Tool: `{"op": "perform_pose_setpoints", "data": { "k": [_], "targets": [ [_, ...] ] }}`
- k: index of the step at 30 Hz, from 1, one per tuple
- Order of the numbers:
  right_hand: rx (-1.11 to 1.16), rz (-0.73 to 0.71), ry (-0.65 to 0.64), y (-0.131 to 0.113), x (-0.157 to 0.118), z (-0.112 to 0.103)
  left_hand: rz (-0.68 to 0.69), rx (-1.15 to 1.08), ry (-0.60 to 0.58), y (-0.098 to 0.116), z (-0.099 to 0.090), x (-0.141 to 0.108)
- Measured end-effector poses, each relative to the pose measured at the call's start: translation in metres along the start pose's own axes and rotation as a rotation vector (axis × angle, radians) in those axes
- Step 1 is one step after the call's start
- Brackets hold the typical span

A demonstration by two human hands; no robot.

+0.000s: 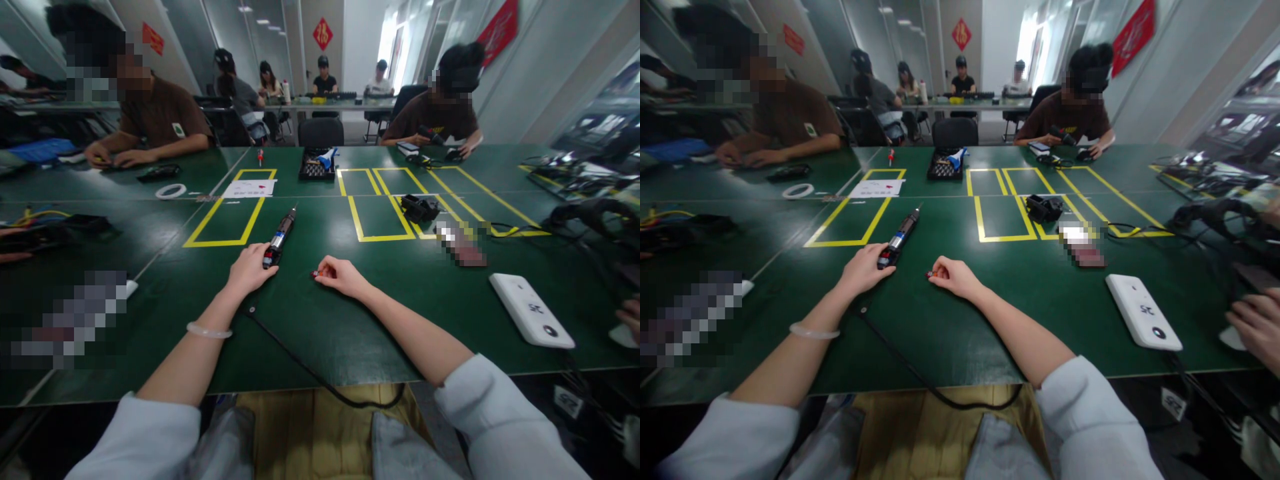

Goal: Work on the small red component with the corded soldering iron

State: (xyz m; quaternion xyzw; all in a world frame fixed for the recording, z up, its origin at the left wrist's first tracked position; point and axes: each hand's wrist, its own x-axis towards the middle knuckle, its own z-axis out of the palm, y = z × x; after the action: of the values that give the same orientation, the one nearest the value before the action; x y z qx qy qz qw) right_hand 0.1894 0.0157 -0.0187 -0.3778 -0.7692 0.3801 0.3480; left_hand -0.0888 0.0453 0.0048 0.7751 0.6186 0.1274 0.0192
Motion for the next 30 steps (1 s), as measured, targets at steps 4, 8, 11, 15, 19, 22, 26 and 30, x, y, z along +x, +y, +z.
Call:
{"op": "perform_pose_setpoints", "data": {
  "k": [4,8,11,15,19,22,26,30],
  "targets": [
    [-0.032,0.009,0.003,-0.002,0.000,0.000,0.134,-0.106,-0.043,0.029,0.003,-0.005],
    [-0.069,0.010,0.007,-0.002,0.000,0.000,0.249,-0.196,-0.076,0.052,0.007,-0.011],
    [-0.110,-0.003,-0.001,-0.001,0.000,0.000,0.332,-0.229,-0.094,0.062,0.010,-0.015],
    [-0.198,-0.009,-0.003,-0.001,0.001,0.002,0.390,-0.221,-0.105,0.069,0.013,-0.019],
    [-0.257,-0.003,0.007,0.000,0.002,0.005,0.408,-0.189,-0.107,0.072,0.012,-0.021],
    [-0.220,-0.009,0.008,0.001,0.003,0.006,0.411,-0.178,-0.107,0.073,0.011,-0.022],
    [-0.141,-0.027,-0.001,-0.001,0.001,0.006,0.412,-0.170,-0.099,0.074,0.012,-0.023],
    [-0.078,-0.050,-0.002,-0.004,-0.001,0.005,0.406,-0.149,-0.092,0.077,0.010,-0.024]
  ]
}}
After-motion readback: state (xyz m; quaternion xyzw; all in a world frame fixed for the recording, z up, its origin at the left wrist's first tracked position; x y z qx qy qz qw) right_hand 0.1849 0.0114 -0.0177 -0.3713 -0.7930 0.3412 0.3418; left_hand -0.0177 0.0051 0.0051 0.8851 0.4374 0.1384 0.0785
